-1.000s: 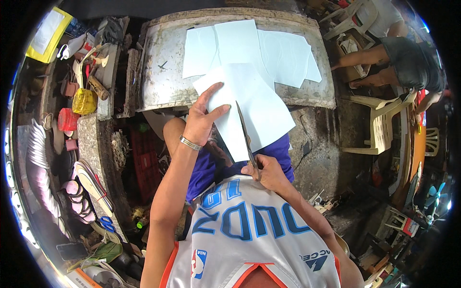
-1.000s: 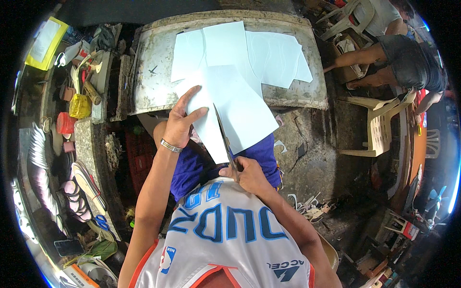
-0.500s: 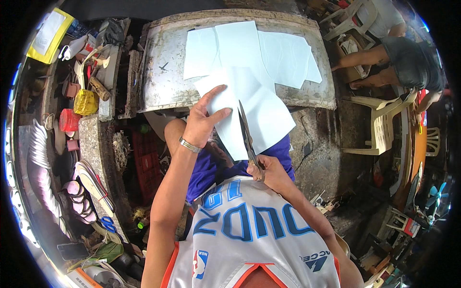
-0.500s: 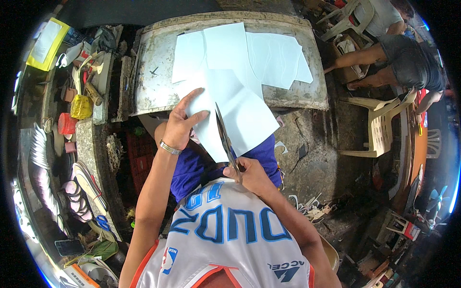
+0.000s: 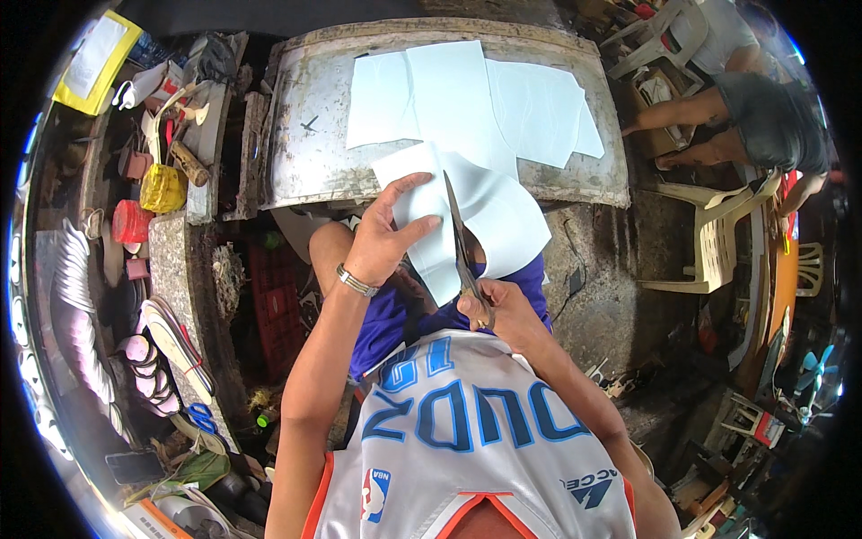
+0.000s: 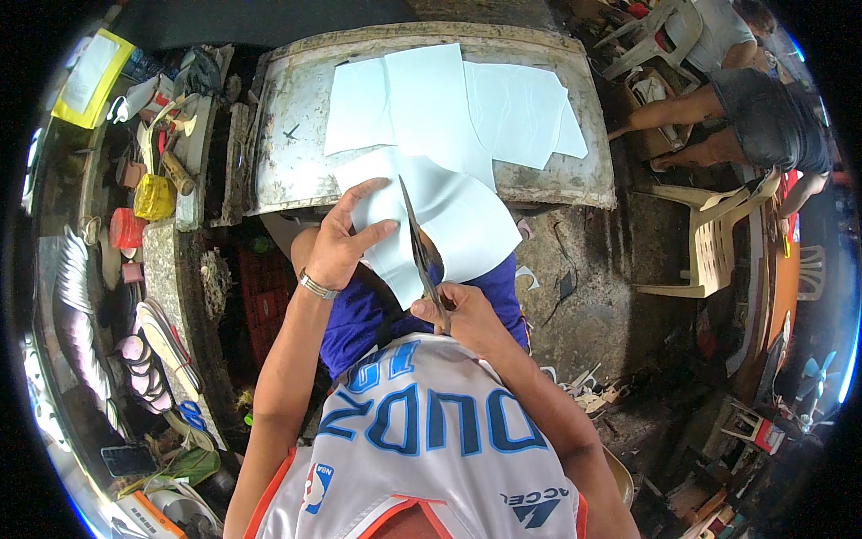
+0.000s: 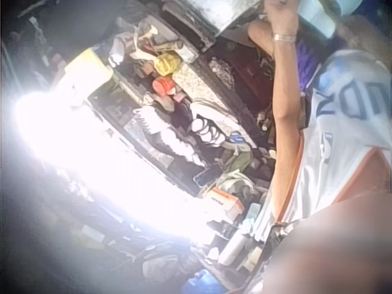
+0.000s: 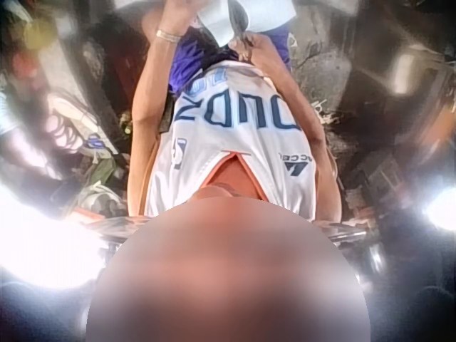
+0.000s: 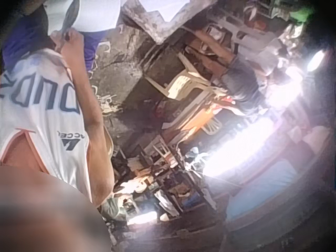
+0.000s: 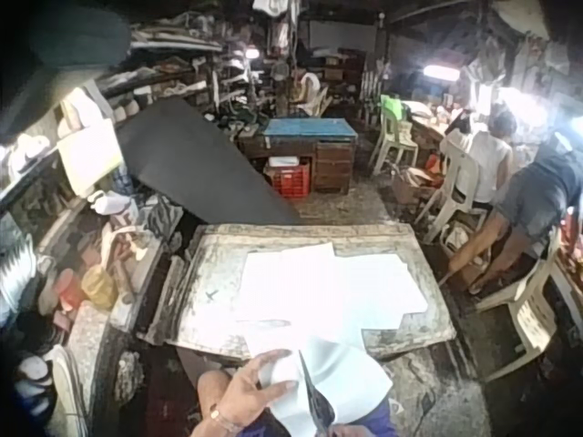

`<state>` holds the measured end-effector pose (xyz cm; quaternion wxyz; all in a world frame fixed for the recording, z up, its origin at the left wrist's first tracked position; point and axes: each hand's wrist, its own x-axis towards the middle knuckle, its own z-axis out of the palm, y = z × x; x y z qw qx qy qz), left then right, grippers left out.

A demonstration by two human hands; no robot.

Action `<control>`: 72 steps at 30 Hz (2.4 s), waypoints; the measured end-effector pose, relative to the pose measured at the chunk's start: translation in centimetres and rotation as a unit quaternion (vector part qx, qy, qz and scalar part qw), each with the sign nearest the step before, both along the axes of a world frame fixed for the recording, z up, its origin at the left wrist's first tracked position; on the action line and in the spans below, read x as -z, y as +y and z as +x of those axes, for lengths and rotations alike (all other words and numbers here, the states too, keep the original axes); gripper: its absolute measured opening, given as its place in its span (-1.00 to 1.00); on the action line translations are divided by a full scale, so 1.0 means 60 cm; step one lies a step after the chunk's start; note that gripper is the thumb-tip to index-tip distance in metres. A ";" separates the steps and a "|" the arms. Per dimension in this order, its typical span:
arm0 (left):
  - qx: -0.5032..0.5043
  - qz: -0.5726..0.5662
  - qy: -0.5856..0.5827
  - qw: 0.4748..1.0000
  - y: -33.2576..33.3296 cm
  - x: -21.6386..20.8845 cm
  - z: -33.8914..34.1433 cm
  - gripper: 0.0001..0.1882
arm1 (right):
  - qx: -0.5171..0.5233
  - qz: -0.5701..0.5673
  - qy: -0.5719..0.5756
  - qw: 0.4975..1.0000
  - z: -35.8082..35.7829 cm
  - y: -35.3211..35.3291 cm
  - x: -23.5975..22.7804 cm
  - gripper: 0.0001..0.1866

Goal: The person uses shears to cut a white sheet of material into several pieces. They repeatedly reposition the sheet and trim edges to produce smaller, roughly shaped pieces.

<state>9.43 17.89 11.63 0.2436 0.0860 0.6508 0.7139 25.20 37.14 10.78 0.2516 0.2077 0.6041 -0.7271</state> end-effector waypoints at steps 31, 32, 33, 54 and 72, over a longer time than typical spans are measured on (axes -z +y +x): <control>0.057 -0.029 0.006 0.998 -0.017 -0.013 -0.017 -0.51 | -0.031 0.098 0.035 0.994 0.010 0.010 0.016 -0.46; 0.063 -0.040 0.022 0.997 -0.018 -0.014 -0.019 -0.52 | -0.027 0.089 0.032 0.995 0.010 0.010 0.016 -0.46; 0.065 -0.035 0.019 0.997 -0.020 -0.014 -0.019 -0.52 | -0.026 0.090 0.026 0.995 0.010 0.010 0.014 -0.46; 0.164 -0.038 0.072 0.983 -0.035 -0.061 -0.043 -0.47 | -0.036 0.148 0.045 0.987 0.014 0.016 -0.017 -0.53; 0.214 -0.053 0.140 0.965 -0.035 -0.065 -0.041 -0.45 | -0.019 0.073 0.087 0.993 0.009 0.013 0.025 -0.43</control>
